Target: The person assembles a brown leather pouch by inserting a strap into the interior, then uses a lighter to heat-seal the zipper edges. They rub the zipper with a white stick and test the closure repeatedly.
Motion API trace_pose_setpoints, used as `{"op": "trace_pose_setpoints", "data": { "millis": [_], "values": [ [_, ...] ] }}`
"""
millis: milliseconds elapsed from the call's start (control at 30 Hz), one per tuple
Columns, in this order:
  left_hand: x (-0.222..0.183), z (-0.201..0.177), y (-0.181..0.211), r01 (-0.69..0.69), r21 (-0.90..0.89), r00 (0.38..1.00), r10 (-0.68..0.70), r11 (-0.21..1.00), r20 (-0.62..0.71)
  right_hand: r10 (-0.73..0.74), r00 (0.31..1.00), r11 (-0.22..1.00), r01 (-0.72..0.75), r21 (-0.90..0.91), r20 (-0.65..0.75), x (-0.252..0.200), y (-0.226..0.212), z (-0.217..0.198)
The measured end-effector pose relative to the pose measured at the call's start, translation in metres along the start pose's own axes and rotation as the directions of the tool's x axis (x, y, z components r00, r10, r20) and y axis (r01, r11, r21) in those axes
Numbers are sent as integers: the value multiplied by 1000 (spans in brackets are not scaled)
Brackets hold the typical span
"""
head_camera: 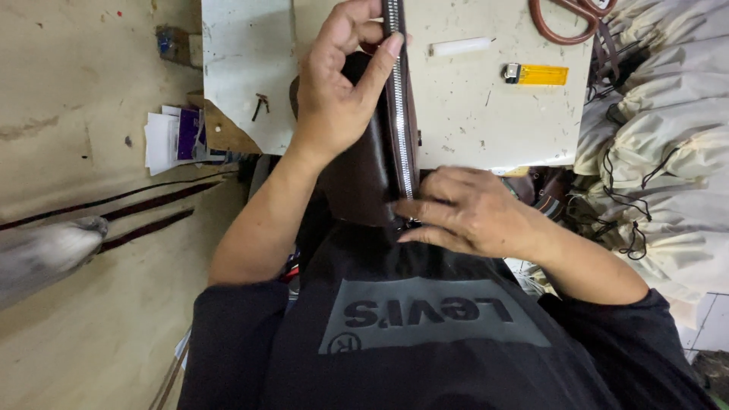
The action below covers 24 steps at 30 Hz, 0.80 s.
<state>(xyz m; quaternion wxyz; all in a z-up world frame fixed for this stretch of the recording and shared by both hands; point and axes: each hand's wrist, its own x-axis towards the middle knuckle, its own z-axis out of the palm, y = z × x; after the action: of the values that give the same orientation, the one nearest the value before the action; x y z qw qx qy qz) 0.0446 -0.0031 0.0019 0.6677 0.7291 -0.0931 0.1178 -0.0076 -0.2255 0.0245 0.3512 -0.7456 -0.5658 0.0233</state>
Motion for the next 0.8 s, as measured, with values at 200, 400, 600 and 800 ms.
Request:
{"op": "trace_pose_setpoints", "data": {
  "millis": [200, 400, 600, 800],
  "values": [
    [-73, -5, 26, -379, 567, 912, 399, 731, 96, 53, 989, 992, -37, 122, -135, 3, -11, -1],
    [-145, 15, -1, -432, 663, 896, 374, 611, 239, 47, 996, 979, -32, 203, -71, 6, -5, 5],
    [-139, 26, 14, -433, 715, 887, 402, 550, 227, 83, 995, 977, -72, 199, -51, 11, -14, -15],
    [-142, 35, 13, -486, 680, 863, 424, 549, 275, 82, 996, 995, -83, 63, 18, -2, -7, -20]
  ]
}}
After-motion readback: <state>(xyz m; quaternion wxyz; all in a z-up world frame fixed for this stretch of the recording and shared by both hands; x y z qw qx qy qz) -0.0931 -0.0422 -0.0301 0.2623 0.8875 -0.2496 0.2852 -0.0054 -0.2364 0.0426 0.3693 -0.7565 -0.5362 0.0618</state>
